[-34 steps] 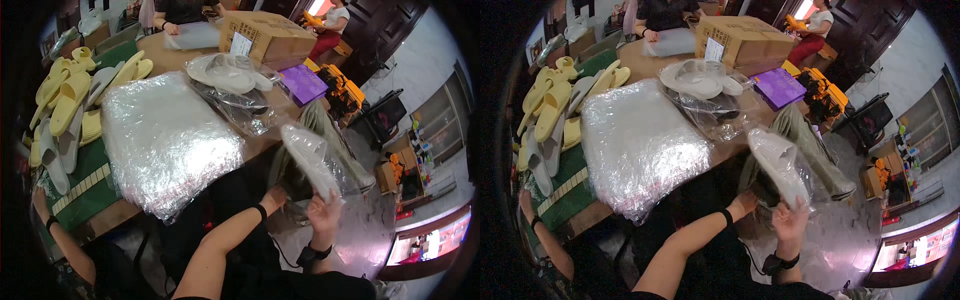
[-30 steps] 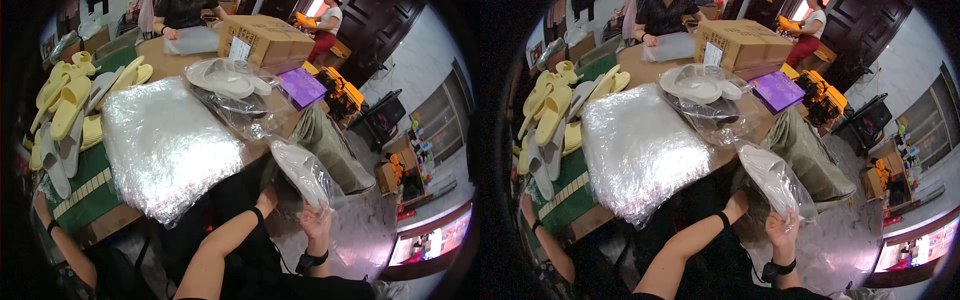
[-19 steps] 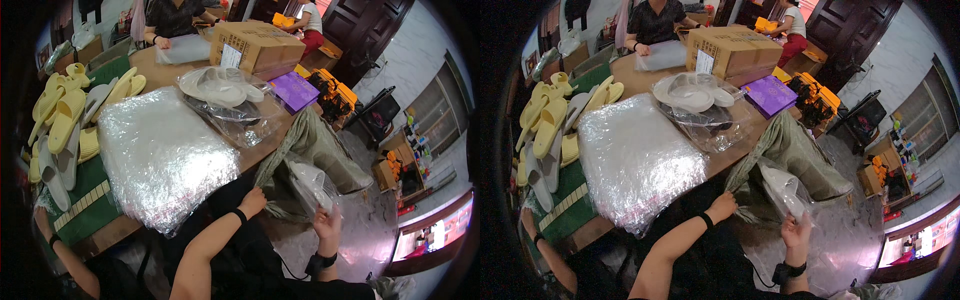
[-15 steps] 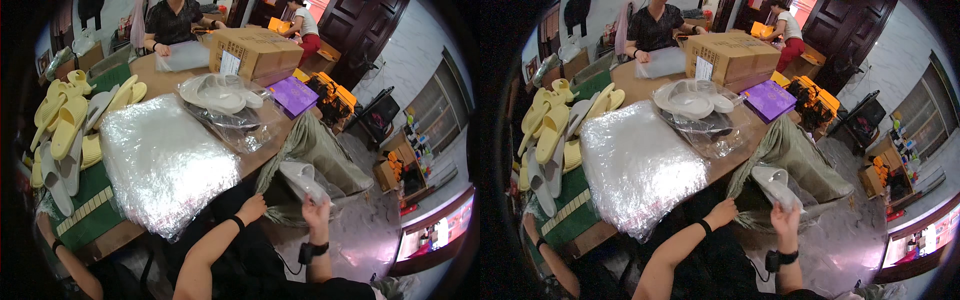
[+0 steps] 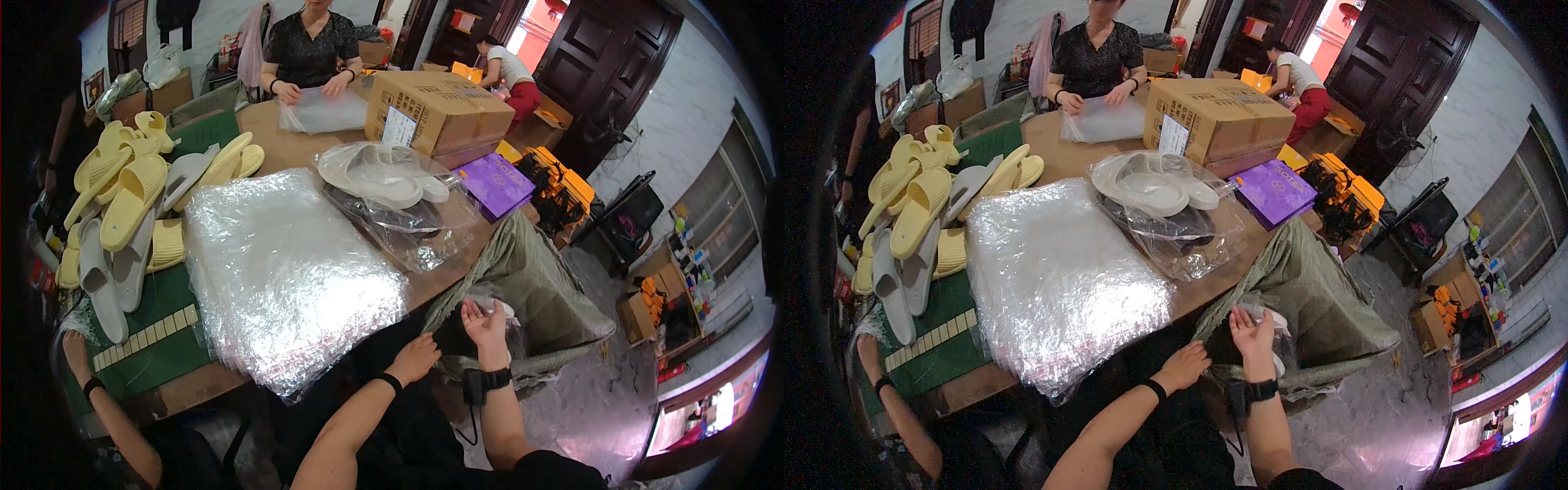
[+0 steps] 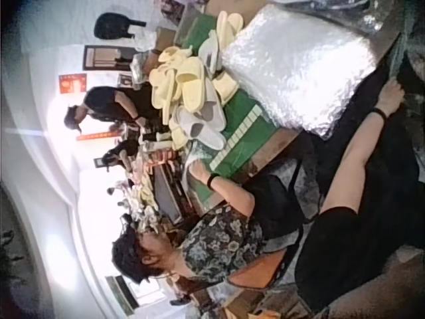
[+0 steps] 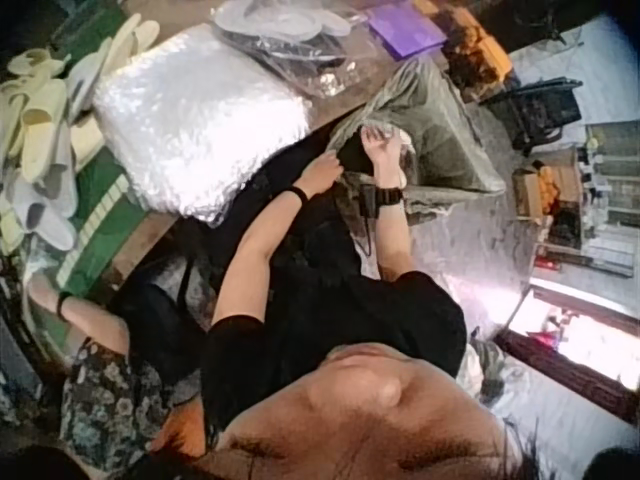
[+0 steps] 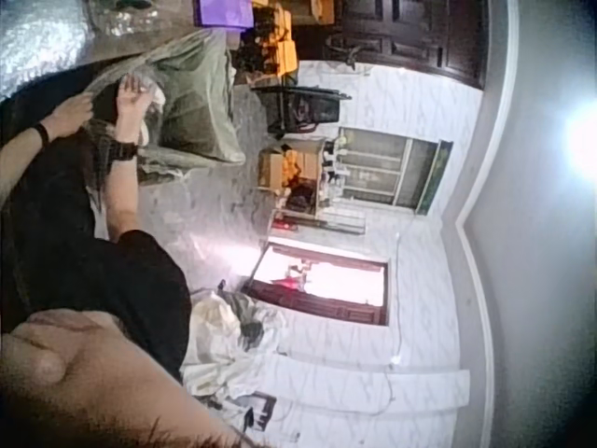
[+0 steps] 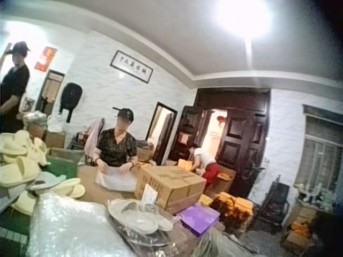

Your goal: The recorder sorts and packs various styles of slippers and shoes into plastic bags and a large collection bag in a manufacturing or warehouse setting.

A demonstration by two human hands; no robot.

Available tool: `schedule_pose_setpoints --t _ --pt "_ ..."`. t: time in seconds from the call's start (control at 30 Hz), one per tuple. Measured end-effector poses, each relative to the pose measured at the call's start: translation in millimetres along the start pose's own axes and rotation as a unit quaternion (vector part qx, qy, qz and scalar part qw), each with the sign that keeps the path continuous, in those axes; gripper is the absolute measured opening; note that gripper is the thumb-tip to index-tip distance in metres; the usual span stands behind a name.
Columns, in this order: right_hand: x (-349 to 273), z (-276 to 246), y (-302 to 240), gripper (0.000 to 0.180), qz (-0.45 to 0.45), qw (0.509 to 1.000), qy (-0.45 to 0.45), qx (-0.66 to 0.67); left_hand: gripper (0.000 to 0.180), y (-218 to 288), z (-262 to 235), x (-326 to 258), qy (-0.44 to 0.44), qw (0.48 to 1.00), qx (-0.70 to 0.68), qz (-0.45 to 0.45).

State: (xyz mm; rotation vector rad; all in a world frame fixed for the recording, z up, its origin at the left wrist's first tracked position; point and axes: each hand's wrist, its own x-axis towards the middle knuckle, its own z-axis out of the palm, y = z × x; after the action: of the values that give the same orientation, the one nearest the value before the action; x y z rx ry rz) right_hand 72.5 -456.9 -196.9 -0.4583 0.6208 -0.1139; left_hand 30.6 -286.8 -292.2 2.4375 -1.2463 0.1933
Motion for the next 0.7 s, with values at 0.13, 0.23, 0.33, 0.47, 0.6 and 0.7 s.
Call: schedule_pose_setpoints --t 0.13,0.23,0.33,0.47,0.6,0.7 --pt "49 -29 -9 0.049 0.001 0.992 0.129 0.003 0.014 -1 -3 3 -0.009 1.000 -0.006 0.013" --pt "70 -57 -17 0.047 0.041 0.973 0.221 -0.043 0.015 2 -3 8 -0.002 1.000 0.012 0.006" --pt "53 -40 -4 0.061 0.088 0.973 0.210 0.033 0.014 2 -4 5 -0.045 0.999 0.022 -0.009" --pt "26 -22 28 0.062 0.015 0.993 0.114 0.015 0.019 5 9 6 0.011 0.997 -0.058 -0.056" --pt "-25 34 64 0.061 -0.107 0.991 -0.022 -0.073 0.023 -18 74 -6 0.062 0.957 -0.268 -0.096" --pt "-51 72 61 0.068 -0.172 0.964 -0.180 -0.097 0.027 -3 27 11 0.097 0.993 -0.058 0.018"
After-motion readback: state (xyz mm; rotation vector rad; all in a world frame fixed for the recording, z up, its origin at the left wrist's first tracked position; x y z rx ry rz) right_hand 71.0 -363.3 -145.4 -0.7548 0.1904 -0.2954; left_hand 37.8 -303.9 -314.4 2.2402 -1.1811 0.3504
